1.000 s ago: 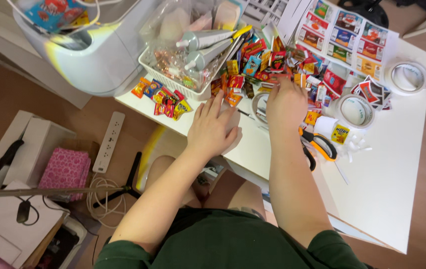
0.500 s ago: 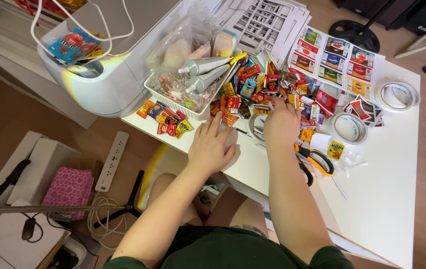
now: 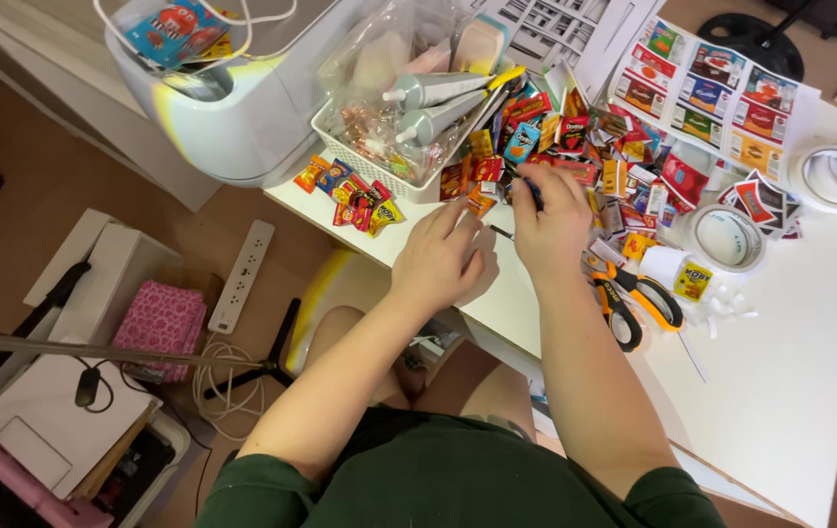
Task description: The person assembles small candy packages by folding printed wrappers around small cylindrical cores. They use tweezers to adjust the edges and scissors to trim excess material, then place the finished packages on the table.
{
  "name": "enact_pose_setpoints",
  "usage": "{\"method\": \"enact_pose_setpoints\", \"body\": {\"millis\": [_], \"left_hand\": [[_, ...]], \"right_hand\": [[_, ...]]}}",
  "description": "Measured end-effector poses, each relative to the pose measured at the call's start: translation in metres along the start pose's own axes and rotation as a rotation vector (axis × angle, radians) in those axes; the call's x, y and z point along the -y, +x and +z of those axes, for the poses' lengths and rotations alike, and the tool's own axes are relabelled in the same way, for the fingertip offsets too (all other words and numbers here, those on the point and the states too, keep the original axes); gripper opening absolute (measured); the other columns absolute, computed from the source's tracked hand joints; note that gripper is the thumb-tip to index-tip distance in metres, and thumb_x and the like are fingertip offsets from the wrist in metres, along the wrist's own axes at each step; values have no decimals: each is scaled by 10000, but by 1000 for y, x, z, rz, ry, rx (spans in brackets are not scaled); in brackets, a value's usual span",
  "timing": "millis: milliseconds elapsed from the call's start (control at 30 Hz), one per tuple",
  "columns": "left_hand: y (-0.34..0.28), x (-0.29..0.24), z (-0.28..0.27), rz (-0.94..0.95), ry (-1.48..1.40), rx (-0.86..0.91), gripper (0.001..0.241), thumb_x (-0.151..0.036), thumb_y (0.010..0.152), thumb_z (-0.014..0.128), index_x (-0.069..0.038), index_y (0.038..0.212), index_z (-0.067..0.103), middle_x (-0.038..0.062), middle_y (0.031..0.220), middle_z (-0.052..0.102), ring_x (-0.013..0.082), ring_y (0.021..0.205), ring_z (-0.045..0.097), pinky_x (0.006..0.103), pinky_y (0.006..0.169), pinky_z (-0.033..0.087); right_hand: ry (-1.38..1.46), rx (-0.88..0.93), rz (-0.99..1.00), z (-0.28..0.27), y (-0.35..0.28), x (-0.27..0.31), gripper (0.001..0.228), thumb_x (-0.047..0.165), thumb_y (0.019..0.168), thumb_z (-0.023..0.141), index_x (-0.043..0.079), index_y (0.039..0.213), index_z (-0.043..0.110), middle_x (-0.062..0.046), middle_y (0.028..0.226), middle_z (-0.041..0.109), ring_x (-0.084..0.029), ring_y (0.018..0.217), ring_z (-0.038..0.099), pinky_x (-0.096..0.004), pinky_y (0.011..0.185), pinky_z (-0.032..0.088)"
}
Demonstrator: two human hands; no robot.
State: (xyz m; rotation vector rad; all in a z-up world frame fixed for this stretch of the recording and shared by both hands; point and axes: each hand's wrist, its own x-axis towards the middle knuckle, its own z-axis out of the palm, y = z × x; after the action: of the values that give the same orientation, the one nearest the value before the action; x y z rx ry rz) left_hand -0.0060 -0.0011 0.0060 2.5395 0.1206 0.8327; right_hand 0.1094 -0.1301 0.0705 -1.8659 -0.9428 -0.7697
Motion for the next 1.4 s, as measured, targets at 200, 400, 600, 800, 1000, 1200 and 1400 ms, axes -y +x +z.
{"method": "enact_pose_setpoints", "body": {"millis": [200, 400, 600, 800, 1000, 1200, 1400], "left_hand": [[5, -5, -15, -162, -307, -1, 373, -275, 901, 655, -171, 1259, 665, 48, 1138, 725, 246, 1047, 714, 395, 948, 555], [17, -33, -26, -465, -980, 46, 636, -164, 918, 679, -102, 1498, 425, 137, 1122, 740, 245, 978, 734, 397, 893, 579], [15, 4, 25, -473, -1358, -65, 463, -3, 951, 677, -66, 1393, 555, 54, 898, 722, 100, 774, 692, 242, 695, 619], [16, -8, 3, -483, -1276, -219, 344, -6, 973, 651, -117, 1298, 668, -5, 861, 644, 34, 824, 597, 217, 733, 591], [11, 1, 13, -472, -1296, -208, 348, -23, 983, 646, -136, 1311, 653, 7, 857, 647, 46, 804, 610, 219, 673, 611], [11, -5, 9, -484, -1302, -208, 351, -27, 990, 636, -114, 1330, 631, 24, 858, 629, 62, 791, 607, 230, 652, 619], [10, -1, 12, -517, -1306, -235, 331, -16, 997, 605, -77, 1323, 599, 42, 902, 625, 84, 833, 625, 239, 666, 630]], "right_hand": [[165, 49, -4, 16, -8, 8, 131, 52, 914, 788, 110, 1031, 798, -41, 967, 740, -276, 929, 736, -379, 834, 581], [330, 68, 127, 11, -4, 21, 143, -19, 952, 727, 44, 1068, 782, -134, 979, 756, -326, 951, 740, -410, 828, 567], [735, 217, 645, 18, -12, 12, 177, 22, 982, 660, 16, 1154, 701, -103, 1030, 769, -102, 966, 667, -276, 910, 519], [1021, 339, 840, 11, -9, 3, 234, -13, 918, 702, -3, 1152, 705, -107, 1034, 758, -91, 878, 696, -224, 777, 581], [1073, 439, 914, 6, -8, -19, 354, -96, 872, 679, -21, 1217, 656, -129, 1040, 744, -131, 822, 727, -250, 671, 636], [1068, 378, 896, 5, -6, -19, 389, -144, 825, 696, -10, 1188, 660, -118, 924, 720, -125, 691, 689, -219, 573, 616], [1059, 352, 891, 4, -4, -22, 398, -145, 821, 684, -7, 1193, 652, -122, 908, 710, -126, 667, 683, -212, 546, 608]]}}
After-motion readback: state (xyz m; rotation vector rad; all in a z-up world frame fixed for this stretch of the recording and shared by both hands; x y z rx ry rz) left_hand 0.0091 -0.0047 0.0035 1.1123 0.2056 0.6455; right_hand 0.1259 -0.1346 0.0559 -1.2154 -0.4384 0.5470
